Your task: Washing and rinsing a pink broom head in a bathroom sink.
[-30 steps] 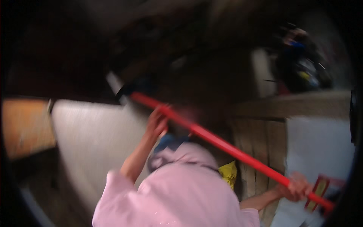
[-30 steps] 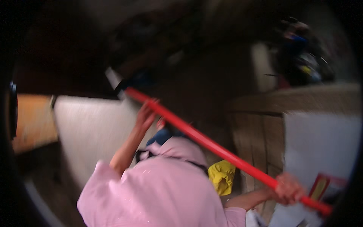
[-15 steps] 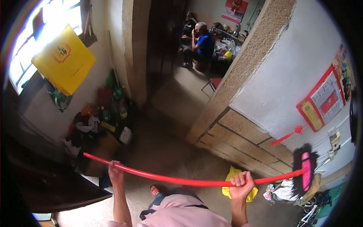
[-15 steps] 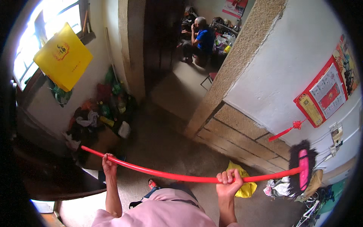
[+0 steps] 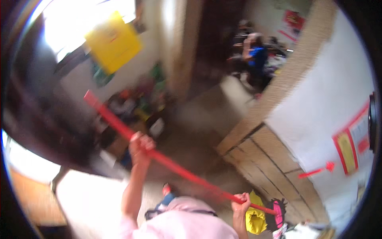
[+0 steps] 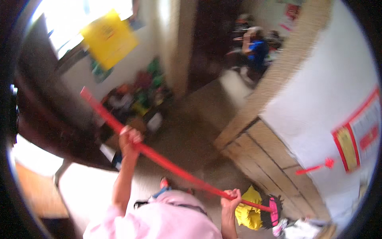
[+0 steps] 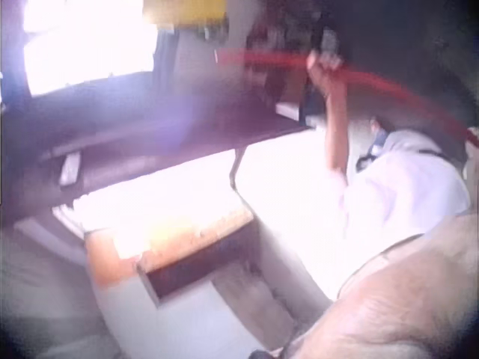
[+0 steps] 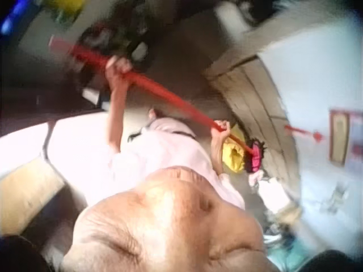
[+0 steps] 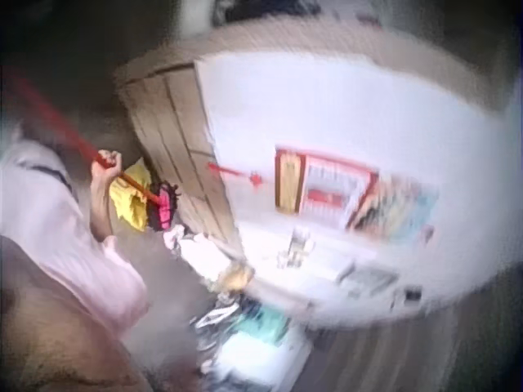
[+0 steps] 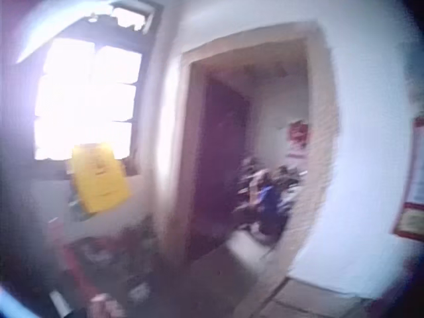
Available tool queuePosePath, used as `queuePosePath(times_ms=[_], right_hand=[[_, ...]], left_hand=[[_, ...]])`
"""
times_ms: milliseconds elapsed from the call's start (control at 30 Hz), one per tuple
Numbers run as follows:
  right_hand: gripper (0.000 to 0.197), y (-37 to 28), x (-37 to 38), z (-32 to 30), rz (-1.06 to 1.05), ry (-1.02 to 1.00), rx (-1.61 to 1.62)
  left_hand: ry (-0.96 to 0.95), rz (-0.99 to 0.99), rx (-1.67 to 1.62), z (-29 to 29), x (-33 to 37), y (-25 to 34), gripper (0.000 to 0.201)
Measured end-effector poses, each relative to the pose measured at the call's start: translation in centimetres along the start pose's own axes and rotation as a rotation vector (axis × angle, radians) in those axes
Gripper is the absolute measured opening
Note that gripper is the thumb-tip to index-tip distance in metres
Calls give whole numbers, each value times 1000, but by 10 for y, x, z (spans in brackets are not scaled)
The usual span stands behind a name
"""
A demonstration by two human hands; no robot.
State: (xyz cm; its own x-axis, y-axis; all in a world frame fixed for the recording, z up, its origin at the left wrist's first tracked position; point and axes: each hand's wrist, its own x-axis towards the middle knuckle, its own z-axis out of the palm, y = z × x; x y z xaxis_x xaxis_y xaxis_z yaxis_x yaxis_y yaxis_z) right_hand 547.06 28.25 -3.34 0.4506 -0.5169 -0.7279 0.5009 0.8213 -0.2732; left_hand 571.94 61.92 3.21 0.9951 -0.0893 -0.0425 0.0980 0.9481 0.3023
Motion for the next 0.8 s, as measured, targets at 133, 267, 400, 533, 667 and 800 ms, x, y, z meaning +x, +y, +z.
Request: queuePosePath(times_ms=[133,267,400,533,667,800], right_hand=[[30,-10,26,-10,151,-313,-24],[30,-23,47,-23,328,-253,-34],[31,-33,47,-33,363,-145,-40],[33,-33,40,-39,298,0,-98],[33,-29,41,-48,267,-13,-68],[32,-20,39,-43,343,-15,-40]], left_hand=[[84,1,448,31,-23,-59,25],[36,88,522,32,-46,-57,22],[63,17,549,42,-54,-54,13],[41,77,486,50,-52,-40,12],[-25,92,525,60,-42,-25,11],[-75,71,451,76,-43,-19,15]])
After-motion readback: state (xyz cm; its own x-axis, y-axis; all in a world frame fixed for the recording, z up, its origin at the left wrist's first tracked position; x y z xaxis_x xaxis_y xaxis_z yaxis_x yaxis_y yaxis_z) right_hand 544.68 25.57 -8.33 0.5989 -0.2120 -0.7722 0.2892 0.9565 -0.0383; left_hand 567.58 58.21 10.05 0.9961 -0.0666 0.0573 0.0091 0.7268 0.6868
